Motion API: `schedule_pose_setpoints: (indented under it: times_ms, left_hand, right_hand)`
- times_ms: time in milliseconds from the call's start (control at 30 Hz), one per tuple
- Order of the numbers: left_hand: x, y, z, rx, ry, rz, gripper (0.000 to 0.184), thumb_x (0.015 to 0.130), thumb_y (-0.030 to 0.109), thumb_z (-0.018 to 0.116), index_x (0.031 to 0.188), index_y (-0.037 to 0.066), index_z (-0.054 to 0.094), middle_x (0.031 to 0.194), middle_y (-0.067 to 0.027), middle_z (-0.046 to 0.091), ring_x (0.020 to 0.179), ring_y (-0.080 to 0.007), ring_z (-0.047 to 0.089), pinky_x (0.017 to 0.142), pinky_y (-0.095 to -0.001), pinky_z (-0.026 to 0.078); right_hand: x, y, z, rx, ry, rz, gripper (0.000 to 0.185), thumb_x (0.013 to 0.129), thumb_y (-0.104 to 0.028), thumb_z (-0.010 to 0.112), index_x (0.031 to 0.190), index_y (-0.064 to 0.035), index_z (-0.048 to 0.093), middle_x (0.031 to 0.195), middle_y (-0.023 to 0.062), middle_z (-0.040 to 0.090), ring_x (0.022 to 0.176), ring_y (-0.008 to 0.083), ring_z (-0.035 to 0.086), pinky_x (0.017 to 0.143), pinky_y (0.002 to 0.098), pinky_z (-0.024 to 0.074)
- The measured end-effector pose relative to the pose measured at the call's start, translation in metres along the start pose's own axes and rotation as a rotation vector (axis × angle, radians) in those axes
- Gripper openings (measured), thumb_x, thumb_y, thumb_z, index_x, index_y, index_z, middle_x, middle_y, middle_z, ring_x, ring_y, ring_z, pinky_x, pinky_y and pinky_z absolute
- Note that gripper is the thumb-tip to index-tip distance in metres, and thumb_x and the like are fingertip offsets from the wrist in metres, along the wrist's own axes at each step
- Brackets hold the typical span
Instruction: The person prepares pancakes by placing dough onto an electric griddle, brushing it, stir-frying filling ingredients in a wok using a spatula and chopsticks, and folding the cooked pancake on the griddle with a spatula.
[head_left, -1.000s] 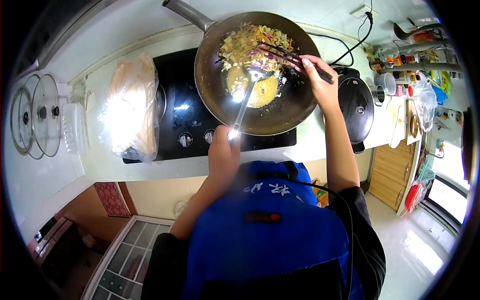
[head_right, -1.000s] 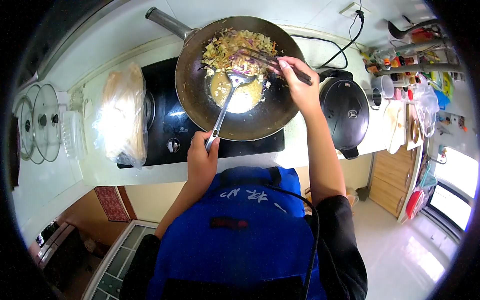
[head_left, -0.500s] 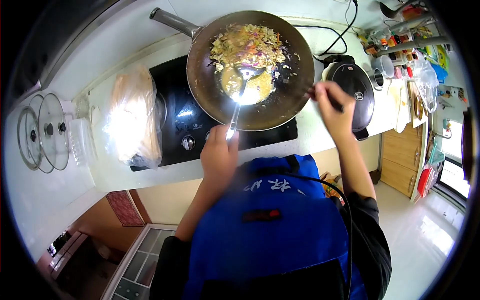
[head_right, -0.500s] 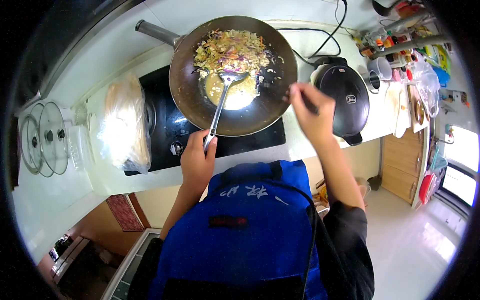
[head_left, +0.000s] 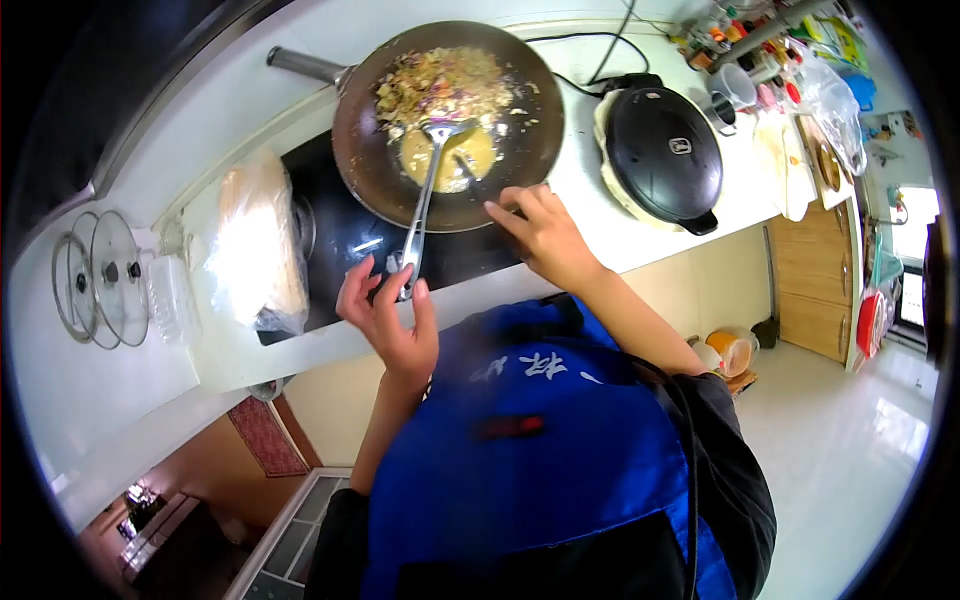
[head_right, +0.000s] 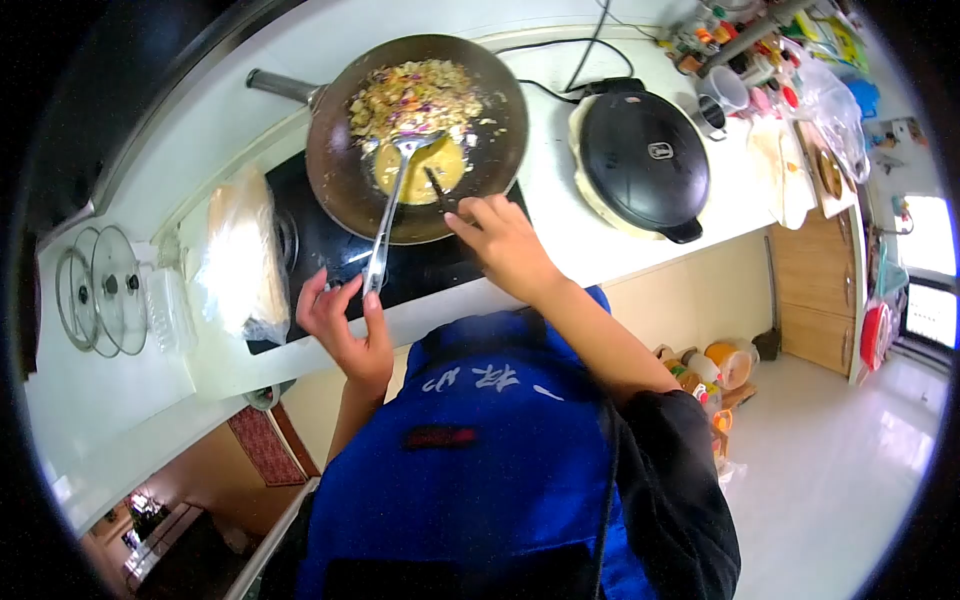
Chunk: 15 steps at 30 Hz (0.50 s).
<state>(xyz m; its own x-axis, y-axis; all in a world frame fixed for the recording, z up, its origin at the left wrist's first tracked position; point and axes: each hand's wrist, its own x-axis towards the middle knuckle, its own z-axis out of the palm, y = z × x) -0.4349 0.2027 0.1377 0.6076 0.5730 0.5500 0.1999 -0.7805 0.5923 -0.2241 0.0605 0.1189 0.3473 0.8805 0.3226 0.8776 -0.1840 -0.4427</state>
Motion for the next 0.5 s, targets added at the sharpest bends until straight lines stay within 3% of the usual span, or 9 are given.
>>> schedule_pose_setpoints:
  times_ms: [167, 200, 267, 333, 433, 500]
  left_hand:
    - [-0.015, 0.014, -0.003, 0.045, -0.017, 0.355, 0.018, 0.09, 0.012, 0.069, 0.106, 0.004, 0.07, 0.126, -0.0229, 0.052, 0.11, -0.0354, 0.053, 0.094, -0.0456, 0.044]
    - [-0.013, 0.019, 0.003, 0.013, 0.05, 0.443, 0.014, 0.09, 0.016, 0.07, 0.1, 0.007, 0.07, 0.121, -0.0179, 0.052, 0.105, -0.0337, 0.054, 0.089, -0.0446, 0.047]
    - [-0.005, 0.04, 0.015, -0.128, 0.07, 0.512, 0.012, 0.085, 0.01, 0.074, 0.096, 0.011, 0.07, 0.113, -0.0126, 0.051, 0.101, -0.0311, 0.053, 0.081, -0.04, 0.048]
    - [0.002, 0.061, 0.031, -0.267, 0.095, 0.571, 0.016, 0.082, 0.006, 0.077, 0.095, 0.013, 0.07, 0.105, -0.0072, 0.05, 0.096, -0.0268, 0.054, 0.073, -0.0352, 0.05]
    - [0.005, 0.087, 0.052, -0.394, 0.01, 0.632, 0.018, 0.081, 0.005, 0.077, 0.096, 0.013, 0.07, 0.107, -0.0066, 0.051, 0.096, -0.0247, 0.055, 0.071, -0.0347, 0.05]
    - [0.008, 0.103, 0.071, -0.42, -0.02, 0.635, 0.019, 0.08, 0.005, 0.078, 0.097, 0.013, 0.072, 0.108, -0.0065, 0.052, 0.096, -0.0233, 0.056, 0.07, -0.0349, 0.05]
  right_hand:
    - [-0.043, 0.01, -0.035, 0.005, 0.073, 0.078, 0.056, 0.071, 0.002, 0.068, 0.126, -0.006, 0.068, 0.119, 0.0097, 0.06, 0.104, 0.0303, 0.056, 0.093, 0.0408, 0.048]
    - [-0.058, 0.02, -0.043, -0.017, 0.134, 0.116, 0.055, 0.069, 0.003, 0.067, 0.124, -0.0066, 0.07, 0.113, 0.0095, 0.062, 0.101, 0.0305, 0.057, 0.09, 0.0419, 0.0478]
    - [-0.098, 0.056, -0.061, -0.102, 0.284, 0.232, 0.05, 0.068, 0.008, 0.065, 0.115, -0.0042, 0.071, 0.105, 0.0125, 0.064, 0.098, 0.0347, 0.059, 0.089, 0.0454, 0.0471]
    - [-0.138, 0.091, -0.091, -0.256, 0.34, 0.443, 0.041, 0.071, 0.01, 0.068, 0.11, -0.0039, 0.07, 0.109, 0.0145, 0.062, 0.105, 0.0364, 0.059, 0.093, 0.0449, 0.0483]
    - [-0.186, 0.127, -0.119, -0.363, 0.138, 0.87, 0.043, 0.077, -0.001, 0.071, 0.119, -0.0075, 0.066, 0.112, 0.0106, 0.06, 0.108, 0.0311, 0.062, 0.086, 0.0423, 0.0545]
    - [-0.205, 0.156, -0.123, -0.464, -0.009, 0.679, 0.03, 0.079, -0.004, 0.067, 0.109, -0.0084, 0.067, 0.103, 0.0102, 0.06, 0.101, 0.0296, 0.064, 0.078, 0.0437, 0.0562]
